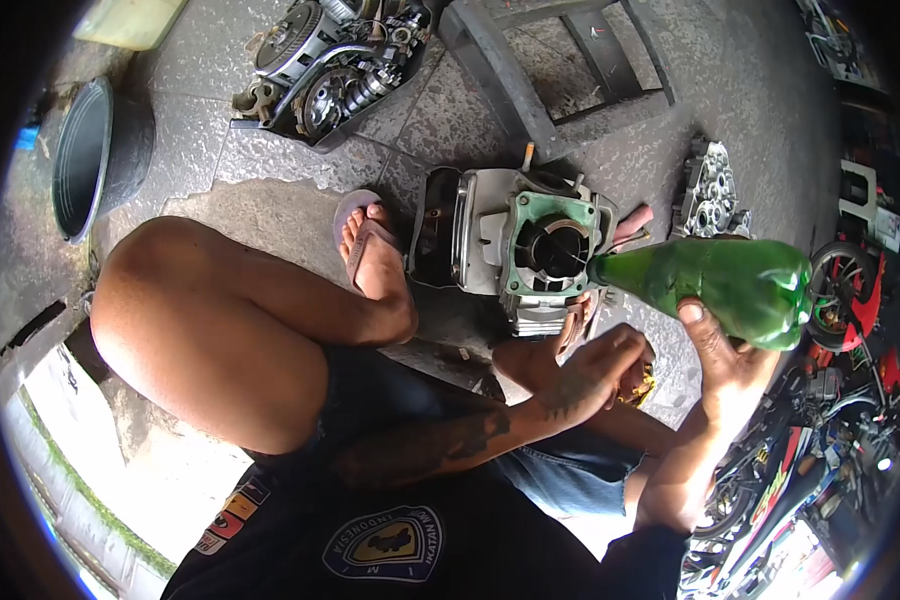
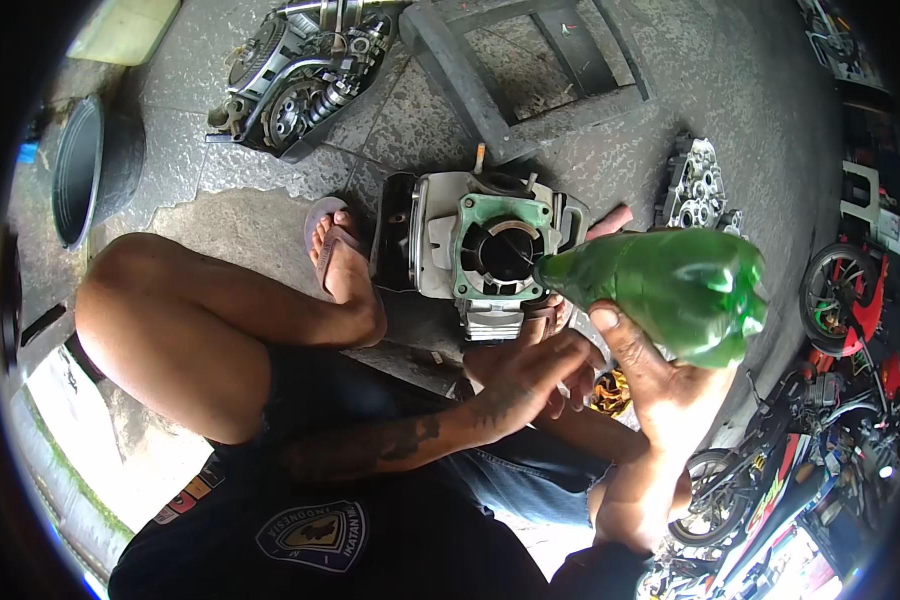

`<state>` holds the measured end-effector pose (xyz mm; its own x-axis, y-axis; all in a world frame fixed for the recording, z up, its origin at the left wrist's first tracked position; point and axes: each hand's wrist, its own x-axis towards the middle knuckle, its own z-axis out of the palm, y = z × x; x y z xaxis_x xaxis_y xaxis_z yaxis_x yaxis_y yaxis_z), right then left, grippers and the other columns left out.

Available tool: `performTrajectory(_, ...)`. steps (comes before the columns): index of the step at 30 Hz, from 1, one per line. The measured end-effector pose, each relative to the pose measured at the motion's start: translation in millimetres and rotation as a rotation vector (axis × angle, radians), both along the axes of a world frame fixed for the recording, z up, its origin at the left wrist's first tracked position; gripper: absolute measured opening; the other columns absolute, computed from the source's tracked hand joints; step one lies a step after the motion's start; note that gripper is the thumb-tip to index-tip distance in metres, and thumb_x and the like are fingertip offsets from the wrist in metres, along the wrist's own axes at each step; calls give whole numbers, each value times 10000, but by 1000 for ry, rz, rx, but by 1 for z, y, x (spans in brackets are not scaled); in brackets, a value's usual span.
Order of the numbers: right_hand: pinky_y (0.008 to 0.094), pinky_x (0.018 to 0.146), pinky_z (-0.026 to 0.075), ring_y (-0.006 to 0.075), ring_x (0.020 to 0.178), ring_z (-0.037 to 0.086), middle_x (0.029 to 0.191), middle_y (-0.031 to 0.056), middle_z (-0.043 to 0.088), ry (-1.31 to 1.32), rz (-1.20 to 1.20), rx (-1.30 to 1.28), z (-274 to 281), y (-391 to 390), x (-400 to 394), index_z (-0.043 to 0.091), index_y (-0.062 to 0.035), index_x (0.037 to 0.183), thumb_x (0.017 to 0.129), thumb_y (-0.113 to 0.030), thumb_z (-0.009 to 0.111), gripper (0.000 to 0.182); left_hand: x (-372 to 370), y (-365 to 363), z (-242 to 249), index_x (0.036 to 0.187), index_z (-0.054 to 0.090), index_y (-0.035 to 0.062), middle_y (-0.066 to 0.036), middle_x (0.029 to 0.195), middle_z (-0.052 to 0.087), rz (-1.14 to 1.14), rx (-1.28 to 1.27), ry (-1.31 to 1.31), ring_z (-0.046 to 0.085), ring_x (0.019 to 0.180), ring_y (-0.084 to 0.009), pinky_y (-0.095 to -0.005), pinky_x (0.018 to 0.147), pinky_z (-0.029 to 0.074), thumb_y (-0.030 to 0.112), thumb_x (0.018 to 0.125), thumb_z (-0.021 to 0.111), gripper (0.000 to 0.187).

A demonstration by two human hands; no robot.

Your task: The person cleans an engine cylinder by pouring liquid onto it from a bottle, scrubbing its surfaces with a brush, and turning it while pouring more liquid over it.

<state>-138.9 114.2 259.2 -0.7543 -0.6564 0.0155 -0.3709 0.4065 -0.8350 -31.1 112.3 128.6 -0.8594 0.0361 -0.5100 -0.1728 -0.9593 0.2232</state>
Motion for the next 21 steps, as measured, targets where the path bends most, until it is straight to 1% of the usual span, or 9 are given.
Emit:
performTrajectory(2, 322, 872, 534, 192, 965, 673, 1036, 116, 702, -6, 84, 117, 2, -13, -10, 632, 29, 1126, 726, -12, 845, 455, 0, 22, -17, 1018, 639, 98, -52, 1042, 631, 214, -1383, 280, 645, 977, -214, -321, 883, 491, 202, 986, 505, 172)
performTrajectory(3, 315, 856, 528, 190, 947, 675, 1005, 109, 709, -58, 77, 150, 6, -22, -13, 639, 24, 1104, 719, -4, 845, 438, 2, 24, -19, 993, 636, 176, 21, 993, 676, 198, -1539, 247, 679, 906, -174, -550, 1090, 68, 268, 1011, 470, 191)
performTrajectory(4, 315, 856, 528, 190, 947, 675, 1005, 109, 709, -57, 81, 156, 5, -27, -16, 639, 24, 1104, 719, -4, 845, 438, 3, 24, -22, 993, 636, 176, 21, 993, 676, 204, -1534, 244, 679, 906, -174, -550, 1090, 68, 268, 1011, 470, 191)
performTrajectory(5, 317, 851, 526, 189, 933, 676, 1003, 108, 710, -95, 95, 144, 4, -30, -20, 641, 23, 1099, 718, -1, 843, 432, 5, 9, -12, 1034, 598, 107, -51, 935, 657, 98, -1533, 196, 659, 883, -244, -526, 962, 284, 333, 989, 502, 250)
performTrajectory(7, 321, 841, 524, 184, 895, 679, 994, 109, 715, -151, 128, 138, 5, -38, -24, 650, 26, 1075, 718, -1, 842, 406, 7, -15, 7, 1075, 561, 39, -123, 878, 637, -7, -1524, 145, 638, 860, -314, -501, 835, 500, 399, 967, 534, 377)
performTrajectory(10, 318, 836, 525, 182, 884, 680, 976, 112, 719, -149, 166, 239, 4, -43, -31, 656, 33, 1058, 718, -5, 844, 390, 4, -22, 10, 1022, 590, 10, -247, 950, 654, -275, -820, 44, 490, 1212, -468, -575, 1131, 181, 437, 978, 501, 439)
performTrajectory(12, 319, 835, 528, 181, 882, 682, 967, 113, 720, -184, 169, 208, 0, -49, -34, 658, 35, 1053, 714, -1, 845, 389, 3, -9, -11, 1075, 570, 25, -175, 876, 638, -171, -1270, 150, 634, 910, -380, -550, 879, 471, 332, 936, 567, 337)
performTrajectory(18, 329, 850, 535, 190, 901, 687, 974, 119, 719, -280, 216, 213, -11, -55, -56, 653, 39, 1073, 691, 20, 850, 430, -2, -17, -8, 1137, 553, 20, -190, 902, 652, -481, -1200, 86, 650, 927, -359, -471, 878, 494, 302, 942, 572, 343)
performTrajectory(21, 341, 874, 534, 207, 951, 679, 1033, 132, 705, -350, 220, 183, -19, -54, -63, 627, 44, 1138, 672, 30, 858, 521, -5, -19, -14, 1171, 538, 22, -190, 904, 651, -455, -1188, 127, 654, 897, -359, -471, 857, 502, 305, 946, 569, 363)
